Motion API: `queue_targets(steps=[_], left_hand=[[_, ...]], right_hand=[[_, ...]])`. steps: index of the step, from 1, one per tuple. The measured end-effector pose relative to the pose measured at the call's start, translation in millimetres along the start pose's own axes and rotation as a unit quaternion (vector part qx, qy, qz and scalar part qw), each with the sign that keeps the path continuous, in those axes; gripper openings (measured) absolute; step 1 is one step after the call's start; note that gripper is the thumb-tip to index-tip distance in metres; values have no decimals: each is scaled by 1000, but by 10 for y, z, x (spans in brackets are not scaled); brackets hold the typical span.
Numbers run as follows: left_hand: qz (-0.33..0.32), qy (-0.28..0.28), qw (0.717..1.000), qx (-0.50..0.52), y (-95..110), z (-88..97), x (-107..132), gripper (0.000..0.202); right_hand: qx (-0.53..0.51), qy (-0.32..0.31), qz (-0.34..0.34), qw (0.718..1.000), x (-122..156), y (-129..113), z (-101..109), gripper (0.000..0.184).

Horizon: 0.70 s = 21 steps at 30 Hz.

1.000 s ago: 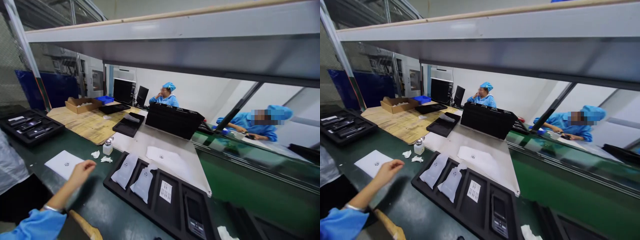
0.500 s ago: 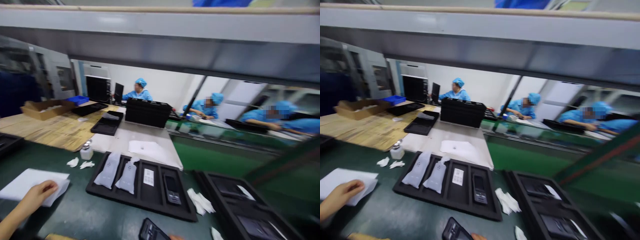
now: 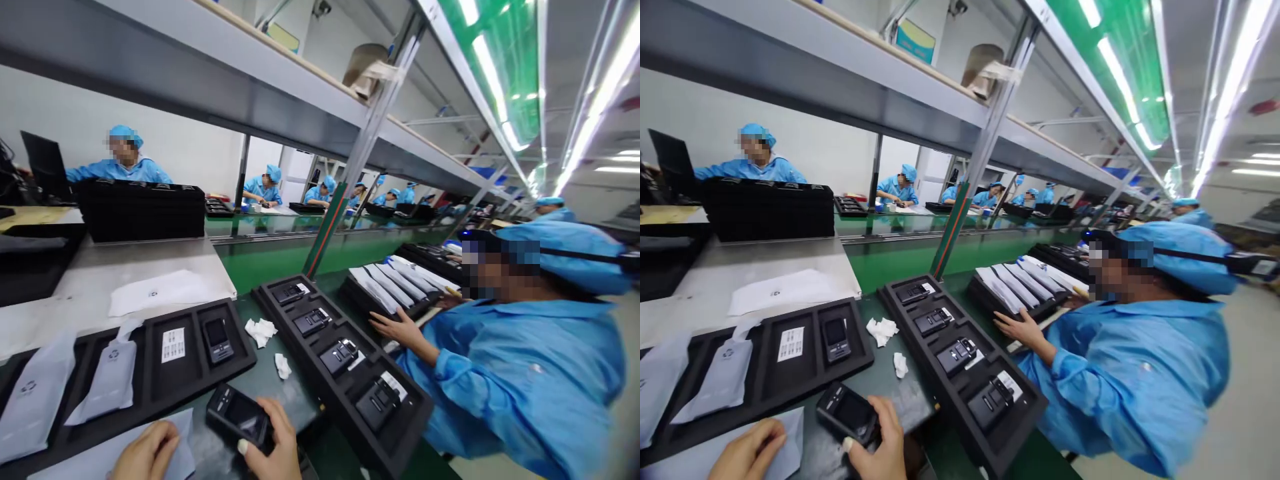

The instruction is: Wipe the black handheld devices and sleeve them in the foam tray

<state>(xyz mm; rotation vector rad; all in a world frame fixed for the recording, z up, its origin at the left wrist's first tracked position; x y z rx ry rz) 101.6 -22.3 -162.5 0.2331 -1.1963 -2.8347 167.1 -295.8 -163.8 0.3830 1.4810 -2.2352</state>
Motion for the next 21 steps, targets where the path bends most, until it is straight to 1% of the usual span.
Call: queue_targets(steps=[2,3,5,7,8,10,12,14,15,18,21], left_hand=[[-7,-11,1000,-14,82,-84,-61,34],[-9,-11,1000,-21,90,-110,-63,33],[-11,1,999,-34,54,-142,-32,32],[-2,8,998,-63,-8,-176,12,31],[7,2,996,-87,-31,-200,28,33],[28,-32,990,-135,-40,-255,36,35],[42,-63,984,-159,4,-283,17,32],[43,-73,986,-141,84,-272,-11,31],[39,-67,990,-120,129,-253,-22,31],[12,-28,999,-39,265,-183,-35,33],[-9,12,1000,23,389,-135,-35,38]], right_hand=[[-10,17,-21,1000,37,103,131,56],[-15,20,-29,999,56,143,184,56],[-22,17,-40,999,89,189,261,56],[-19,10,-36,999,108,182,299,57],[-14,6,-31,999,112,164,306,57],[-2,-1,-15,1000,109,117,300,58],[7,-10,3,1000,101,76,273,59],[10,-19,21,1000,93,52,239,61],[12,-21,27,999,90,51,225,62],[24,-22,33,999,86,76,212,66],[38,-32,35,998,72,74,233,69]])
Point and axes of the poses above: each hand's wrist, its own x-axis away from the middle knuckle, its own z-axis out of the back of the hand, y = z × x, the point moved 5 cm from there along -x, towards the middle knuckle, and after that the axes turned 2 degrees about -z, right-handed, at the moved point
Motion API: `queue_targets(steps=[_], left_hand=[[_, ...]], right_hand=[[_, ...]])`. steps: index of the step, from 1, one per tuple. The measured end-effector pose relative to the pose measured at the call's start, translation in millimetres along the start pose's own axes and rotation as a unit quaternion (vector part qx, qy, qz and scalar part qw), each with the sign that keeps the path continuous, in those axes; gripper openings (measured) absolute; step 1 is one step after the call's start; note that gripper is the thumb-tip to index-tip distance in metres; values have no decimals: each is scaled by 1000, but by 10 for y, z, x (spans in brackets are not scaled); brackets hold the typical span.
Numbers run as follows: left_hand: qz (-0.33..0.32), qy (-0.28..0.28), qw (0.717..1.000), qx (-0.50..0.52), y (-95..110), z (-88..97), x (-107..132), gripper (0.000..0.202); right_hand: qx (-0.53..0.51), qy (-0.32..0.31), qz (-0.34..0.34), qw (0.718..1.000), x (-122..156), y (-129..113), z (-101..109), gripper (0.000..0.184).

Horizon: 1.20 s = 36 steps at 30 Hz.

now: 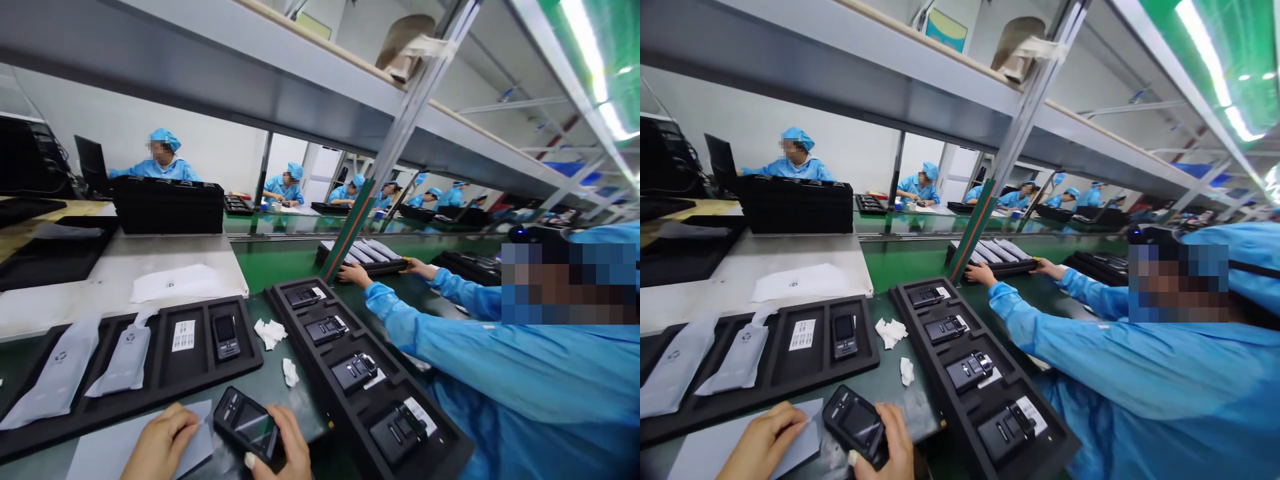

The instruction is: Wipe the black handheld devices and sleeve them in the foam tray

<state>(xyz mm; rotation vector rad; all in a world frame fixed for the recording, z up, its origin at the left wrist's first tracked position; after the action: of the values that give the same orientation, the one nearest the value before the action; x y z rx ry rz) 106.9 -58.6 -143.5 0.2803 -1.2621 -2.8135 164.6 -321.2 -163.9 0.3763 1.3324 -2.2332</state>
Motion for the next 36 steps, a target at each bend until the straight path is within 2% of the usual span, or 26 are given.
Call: queue_targets(steps=[2,4,8,13,17,19,21,25,29,30,32,34,36], left_hand=[[-6,23,999,21,73,11,2,39],[-9,37,999,35,133,2,21,38],[-23,24,998,53,204,-66,121,30],[-17,-3,998,66,167,-57,200,30],[4,-8,998,69,110,38,154,33],[-3,-22,997,71,124,56,129,33],[-26,-37,997,68,171,48,116,33],[-88,-39,994,45,265,27,121,31],[-170,33,983,-61,238,126,172,17],[-193,52,975,-99,210,151,195,24],[-214,57,961,-164,122,153,233,65],[-204,34,957,-202,27,99,245,100],[-184,14,960,-209,-24,27,235,113]], right_hand=[[-13,-20,0,1000,-29,-39,23,69],[-54,-68,-13,996,-73,-99,22,65],[-130,-179,-39,975,-148,-239,-32,64],[-78,-149,-48,985,-201,-306,-30,67],[-103,-199,-42,974,-178,-345,-135,75],[-104,-192,-53,974,-192,-346,-151,77],[-104,-188,-74,974,-217,-349,-163,76],[-119,-285,-113,944,-219,-400,-290,82],[-121,-246,-126,953,-288,-430,-307,82],[-132,-241,-124,954,-307,-441,-310,81],[-155,-251,-119,948,-342,-473,-327,78],[-162,-267,-110,944,-388,-528,-340,75],[-158,-277,-98,943,-452,-626,-348,75]])
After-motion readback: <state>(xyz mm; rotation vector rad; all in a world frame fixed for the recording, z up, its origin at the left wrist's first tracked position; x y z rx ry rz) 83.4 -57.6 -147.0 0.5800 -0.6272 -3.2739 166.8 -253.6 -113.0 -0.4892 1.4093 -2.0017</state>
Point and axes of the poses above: each hand's wrist, its own x-axis away from the middle knuckle, its own z-axis out of the back of the hand, y = z × x, the point moved 5 cm from there along -x, towards the middle knuckle, and after that the axes turned 2 degrees about -z, right-handed, at the moved point
